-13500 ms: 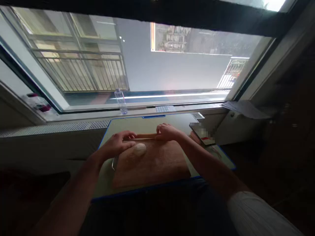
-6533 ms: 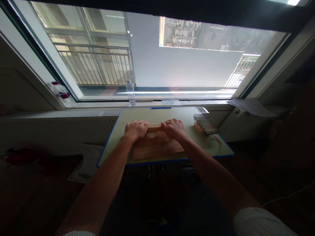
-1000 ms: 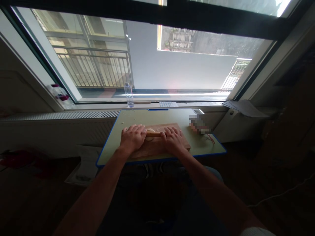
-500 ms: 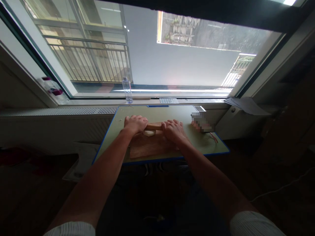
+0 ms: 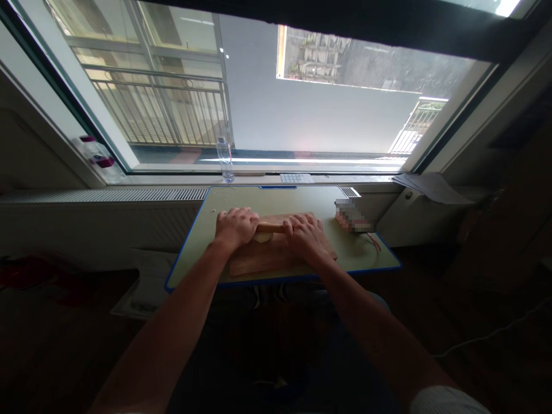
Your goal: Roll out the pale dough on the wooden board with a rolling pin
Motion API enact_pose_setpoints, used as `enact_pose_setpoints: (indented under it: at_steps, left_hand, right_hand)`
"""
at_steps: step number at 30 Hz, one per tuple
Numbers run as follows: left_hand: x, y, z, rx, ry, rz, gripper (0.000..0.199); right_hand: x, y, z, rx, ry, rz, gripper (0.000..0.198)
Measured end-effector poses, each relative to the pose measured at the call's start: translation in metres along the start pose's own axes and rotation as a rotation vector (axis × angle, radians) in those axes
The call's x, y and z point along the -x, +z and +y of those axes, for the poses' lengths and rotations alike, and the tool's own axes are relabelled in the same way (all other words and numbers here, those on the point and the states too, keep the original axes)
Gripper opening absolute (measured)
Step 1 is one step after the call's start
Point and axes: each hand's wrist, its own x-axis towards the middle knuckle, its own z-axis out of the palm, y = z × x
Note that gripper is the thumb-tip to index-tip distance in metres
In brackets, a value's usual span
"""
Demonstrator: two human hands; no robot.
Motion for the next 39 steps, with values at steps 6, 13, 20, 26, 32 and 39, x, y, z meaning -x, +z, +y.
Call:
enact_pose_setpoints:
  at_steps: [6,13,20,26,32,39]
  left_hand:
    - [0.026,0.002,0.001,0.057,0.004,0.072,0.056]
    - [0.055,0.007,0.004,0.082,-0.001,0.14,0.06]
    - [0.049,0.008,0.002,0.104,-0.038,0.084,0.06]
    - [0.035,0.004,0.0,0.145,-0.085,0.012,0.058]
    - [0.019,-0.001,-0.002,0.13,-0.113,-0.031,0.058]
    - [-0.004,0.006,-0.01,0.058,-0.106,-0.045,0.057]
  right_hand:
    - [0.015,0.004,-0.001,-0.031,0.034,0.0,0.054]
    - [0.029,0.009,0.001,-0.05,0.035,-0.005,0.056]
    - [0.015,-0.002,-0.002,-0.049,0.003,-0.022,0.055]
    - [-0.01,-0.012,-0.006,0.023,-0.046,-0.044,0.054]
    - [-0.031,-0.015,-0.007,0.137,-0.144,-0.136,0.048]
    - [-0.049,-0.012,-0.009,0.177,-0.123,-0.162,0.046]
